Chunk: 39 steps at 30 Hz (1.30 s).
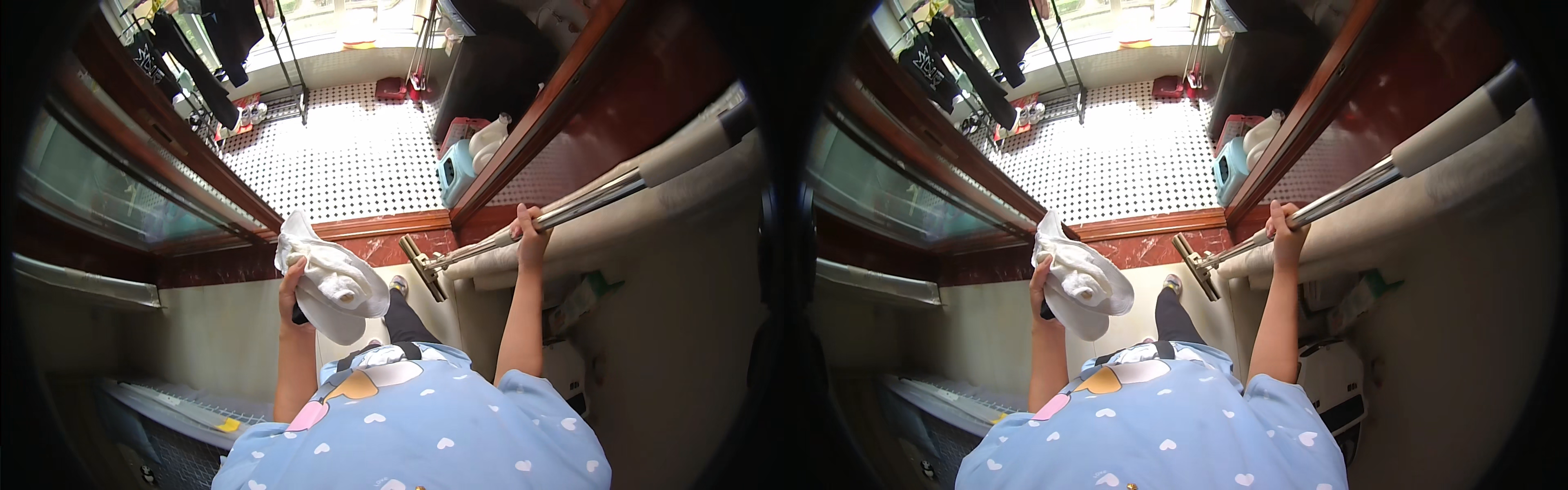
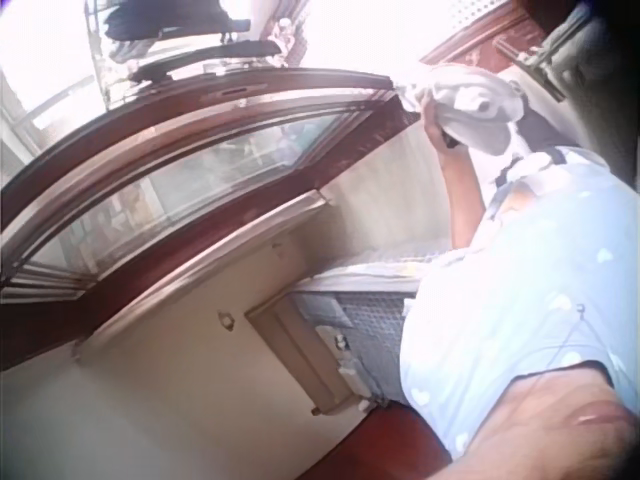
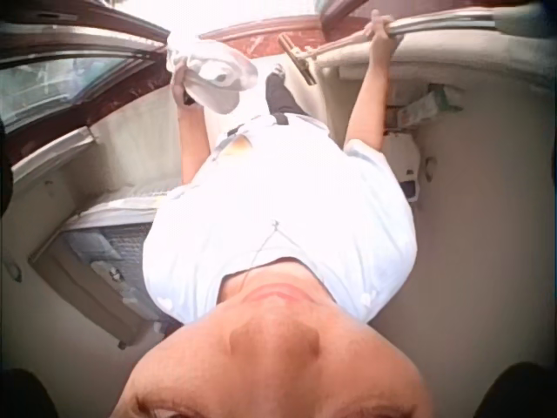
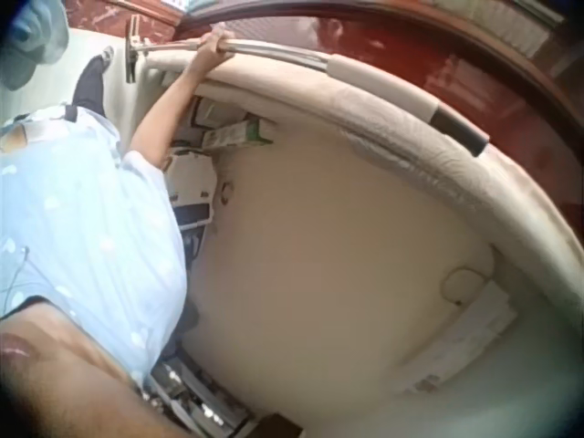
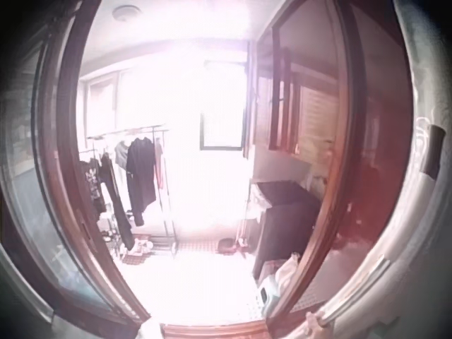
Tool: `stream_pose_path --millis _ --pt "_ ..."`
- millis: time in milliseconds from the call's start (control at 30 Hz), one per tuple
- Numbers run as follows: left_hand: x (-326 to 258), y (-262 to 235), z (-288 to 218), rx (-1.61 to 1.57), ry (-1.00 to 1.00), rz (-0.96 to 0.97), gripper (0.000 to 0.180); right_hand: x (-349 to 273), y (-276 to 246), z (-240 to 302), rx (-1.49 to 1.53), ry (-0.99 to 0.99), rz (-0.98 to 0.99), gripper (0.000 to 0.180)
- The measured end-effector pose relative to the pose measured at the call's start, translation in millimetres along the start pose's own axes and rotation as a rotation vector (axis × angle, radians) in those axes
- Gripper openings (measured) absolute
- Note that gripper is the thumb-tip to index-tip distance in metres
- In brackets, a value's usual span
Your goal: The person retrieves a mop and a white cloth from the bathroom, then walks to the balcony. They hang the white cloth and several pairs of socks on a drying rack using clothespins, then remove a pair of black pants from the rack and fold them.
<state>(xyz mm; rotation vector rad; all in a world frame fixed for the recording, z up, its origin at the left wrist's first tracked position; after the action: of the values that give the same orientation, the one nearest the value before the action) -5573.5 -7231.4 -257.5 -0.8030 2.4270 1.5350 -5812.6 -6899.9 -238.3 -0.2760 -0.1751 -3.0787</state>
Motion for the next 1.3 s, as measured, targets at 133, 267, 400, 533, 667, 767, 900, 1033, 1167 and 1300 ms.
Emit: stream_pose_path --millis 133,267,400,533,667,767,900,1033,1167,1300 --pt "71 23 -13 0.020 0.008 0.023 0.038 53 -3 -53 -0.014 0.062 -0.037 0.033" --pt "111 33 -26 0.054 0.034 0.021 0.042 87 -1 -74 -0.032 0.082 -0.022 0.037" --pt "134 42 -31 0.039 0.018 0.050 0.043 91 -17 -82 -0.028 0.149 -0.064 0.036" --pt "178 55 -22 0.010 -0.048 0.067 0.041 113 -40 -101 -0.024 0.209 -0.073 0.035" --pt "212 77 -20 0.035 -0.098 0.031 0.037 124 -63 -113 -0.029 0.232 -0.114 0.033" --pt "228 96 -8 0.045 -0.131 0.033 0.036 131 -91 -131 -0.024 0.274 -0.162 0.032" --pt "250 119 -2 0.055 -0.177 0.068 0.037 147 -119 -143 -0.013 0.289 -0.182 0.032" --pt "257 125 20 0.054 -0.243 0.071 0.038 151 -136 -156 0.004 0.333 -0.158 0.033" --pt "260 145 34 0.107 -0.289 0.103 0.040 161 -135 -159 -0.084 0.369 -0.113 0.032" --pt "259 168 47 0.125 -0.341 0.162 0.044 166 -156 -154 -0.350 0.369 -0.303 0.026"
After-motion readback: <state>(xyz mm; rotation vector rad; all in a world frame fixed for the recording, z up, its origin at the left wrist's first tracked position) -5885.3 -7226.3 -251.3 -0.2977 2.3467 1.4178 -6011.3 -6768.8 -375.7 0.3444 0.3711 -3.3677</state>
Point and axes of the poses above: each hand's wrist, its own x-axis towards the middle knuckle, its own y-axis out of the palm, z = x × y, the point moved 8 cm from there along x, towards the middle knuckle, and after that the axes turned 2 degrees about y, right-handed, at the moved point
